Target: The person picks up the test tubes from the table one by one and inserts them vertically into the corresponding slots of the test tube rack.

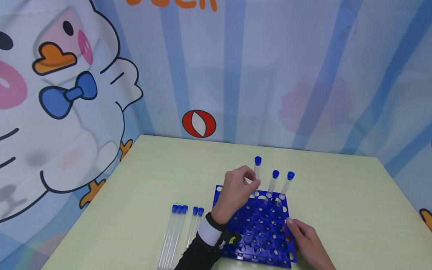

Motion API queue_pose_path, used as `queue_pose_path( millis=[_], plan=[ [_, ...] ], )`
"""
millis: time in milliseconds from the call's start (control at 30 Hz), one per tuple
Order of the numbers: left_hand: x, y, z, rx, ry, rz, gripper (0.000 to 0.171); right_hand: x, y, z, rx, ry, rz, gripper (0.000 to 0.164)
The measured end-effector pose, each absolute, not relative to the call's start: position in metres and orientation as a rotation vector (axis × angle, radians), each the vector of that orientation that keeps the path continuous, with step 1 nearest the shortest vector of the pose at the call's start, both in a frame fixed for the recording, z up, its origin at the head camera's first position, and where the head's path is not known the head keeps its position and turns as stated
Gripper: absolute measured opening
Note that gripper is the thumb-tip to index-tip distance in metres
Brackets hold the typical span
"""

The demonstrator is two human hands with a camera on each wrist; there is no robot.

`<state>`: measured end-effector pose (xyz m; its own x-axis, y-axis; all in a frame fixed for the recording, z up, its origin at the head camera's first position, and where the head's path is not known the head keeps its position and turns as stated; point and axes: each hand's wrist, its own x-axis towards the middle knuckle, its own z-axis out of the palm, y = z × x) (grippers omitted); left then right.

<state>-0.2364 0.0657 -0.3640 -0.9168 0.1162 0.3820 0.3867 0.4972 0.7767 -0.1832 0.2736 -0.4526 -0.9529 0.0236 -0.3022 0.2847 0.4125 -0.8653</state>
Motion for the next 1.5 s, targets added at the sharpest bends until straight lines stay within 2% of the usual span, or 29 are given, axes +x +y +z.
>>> queue_pose_path(
  millis=[767, 1500],
  plan=[
    [-0.247, 0.076, -0.381, -0.410, -2.637, -1.290, 0.012, -0.182, 0.275, -0.454, 0.251, 2.421, -1.559, 0.055],
    [-0.247, 0.073, -0.385, -0.419, -2.734, -1.223, 0.008, -0.180, 0.273, -0.450, 0.258, 2.416, -1.558, 0.054]
  ],
)
